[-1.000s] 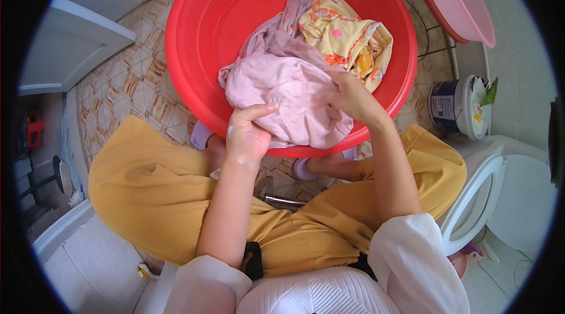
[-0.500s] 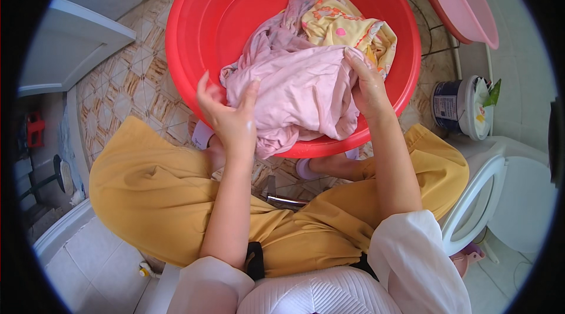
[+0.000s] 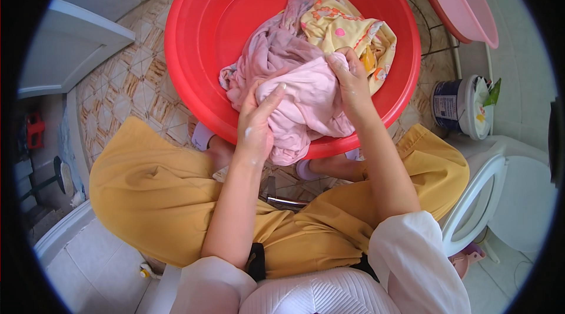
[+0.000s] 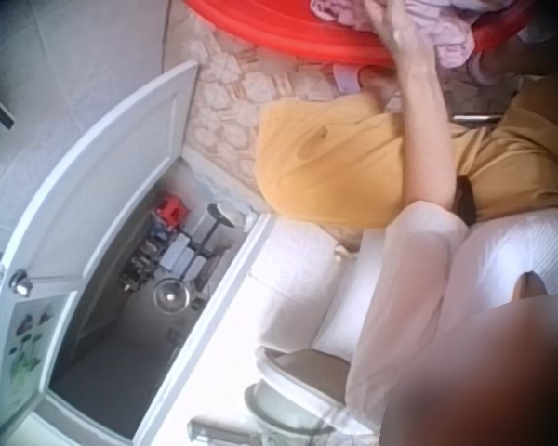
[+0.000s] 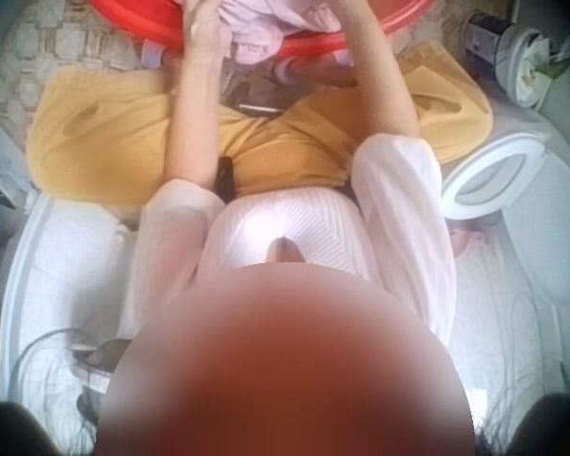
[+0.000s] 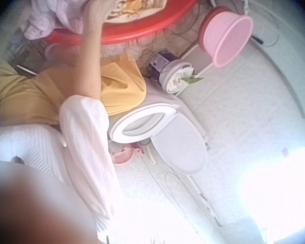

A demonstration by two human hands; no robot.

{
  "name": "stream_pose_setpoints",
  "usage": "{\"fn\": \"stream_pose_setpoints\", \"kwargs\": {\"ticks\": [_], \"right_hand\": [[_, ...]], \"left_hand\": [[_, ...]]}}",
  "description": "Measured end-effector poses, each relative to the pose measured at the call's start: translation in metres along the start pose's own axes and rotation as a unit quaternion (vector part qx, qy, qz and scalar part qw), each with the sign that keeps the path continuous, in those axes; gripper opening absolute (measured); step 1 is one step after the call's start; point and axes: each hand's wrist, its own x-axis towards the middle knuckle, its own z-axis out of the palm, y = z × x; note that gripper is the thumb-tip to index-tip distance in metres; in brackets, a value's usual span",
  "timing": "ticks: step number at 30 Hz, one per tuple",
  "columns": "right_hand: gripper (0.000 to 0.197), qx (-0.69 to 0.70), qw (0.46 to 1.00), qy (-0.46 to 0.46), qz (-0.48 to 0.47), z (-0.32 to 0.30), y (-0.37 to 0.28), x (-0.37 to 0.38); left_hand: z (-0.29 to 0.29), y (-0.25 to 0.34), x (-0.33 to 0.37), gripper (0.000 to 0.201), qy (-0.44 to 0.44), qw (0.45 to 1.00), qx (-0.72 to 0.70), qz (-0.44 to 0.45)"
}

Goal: The person washes clothes in a basin by rubbing soap onto a garment and scrubbing the fabric by hand.

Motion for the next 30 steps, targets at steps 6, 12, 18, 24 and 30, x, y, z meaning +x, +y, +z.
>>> {"fn": "stream_pose_setpoints", "kwargs": {"ticks": [6,12,18,24,30], "right_hand": [[0.019,-0.341,0.892,-0.059,-0.292,0.077,0.038,-0.059],[0.014,-0.506,0.850,0.090,-0.113,0.051,0.041,-0.029],[0.015,-0.495,0.823,-0.013,-0.278,0.048,0.057,-0.028],[0.018,-0.461,0.857,-0.023,-0.232,0.087,0.023,-0.072],[0.013,-0.484,0.853,0.110,-0.159,0.040,0.048,-0.022]], "left_hand": [[-0.047,-0.050,0.010,0.044,-0.197,0.924,-0.318,-0.081],[-0.008,-0.050,-0.008,0.041,0.004,0.938,-0.287,-0.193],[-0.008,-0.045,-0.014,0.038,0.060,0.939,-0.278,-0.194],[-0.033,-0.050,-0.009,0.046,-0.120,0.934,-0.325,-0.087],[-0.011,-0.052,-0.015,0.039,0.007,0.932,-0.293,-0.215]]}}
